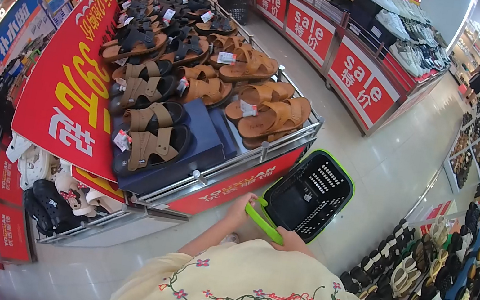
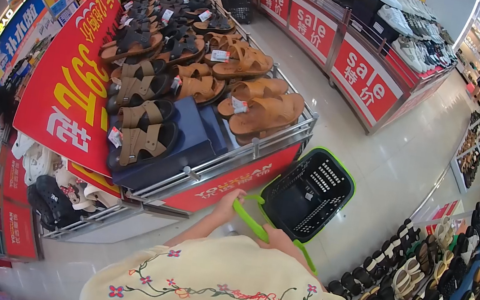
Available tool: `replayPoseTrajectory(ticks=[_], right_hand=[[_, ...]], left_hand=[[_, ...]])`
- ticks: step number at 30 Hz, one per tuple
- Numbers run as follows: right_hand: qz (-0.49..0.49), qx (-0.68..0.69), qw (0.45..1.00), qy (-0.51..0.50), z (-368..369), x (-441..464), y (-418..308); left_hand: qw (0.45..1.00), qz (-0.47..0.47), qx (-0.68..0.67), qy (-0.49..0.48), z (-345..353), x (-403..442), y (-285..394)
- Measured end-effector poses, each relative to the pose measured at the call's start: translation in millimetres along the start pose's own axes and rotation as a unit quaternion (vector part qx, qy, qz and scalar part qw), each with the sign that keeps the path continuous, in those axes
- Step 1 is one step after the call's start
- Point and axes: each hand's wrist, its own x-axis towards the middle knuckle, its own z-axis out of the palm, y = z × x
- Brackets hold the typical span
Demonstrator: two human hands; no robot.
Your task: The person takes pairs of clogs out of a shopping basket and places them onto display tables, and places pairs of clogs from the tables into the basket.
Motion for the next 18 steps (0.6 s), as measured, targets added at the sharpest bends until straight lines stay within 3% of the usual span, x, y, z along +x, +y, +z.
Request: replayPoseTrajectory(ticks=[3,6,9,11,13,15,18], right_hand=[[-0.002,-0.001,1.000,0.016,14,8,-16],[0.006,-0.004,0.999,0.035,14,11,-28],[0.045,-0.046,0.995,0.076,4,10,-29],[0.109,-0.117,0.980,0.116,-9,12,-24],[0.140,-0.154,0.949,0.235,-24,13,-8],[0.089,-0.176,0.915,0.353,-43,18,24],[0.091,-0.255,0.918,0.289,-96,32,69]], left_hand=[[0.997,0.072,-0.004,0.026,-13,5,-20],[0.997,0.064,-0.011,0.030,-18,5,-34],[0.987,-0.144,-0.071,0.000,-17,-9,-42],[0.980,-0.163,-0.105,-0.046,-5,-23,-80],[0.961,-0.228,-0.127,-0.089,4,-49,-95],[0.923,-0.336,-0.140,-0.126,9,-78,-95],[0.884,-0.422,-0.180,-0.090,33,-129,-83]])
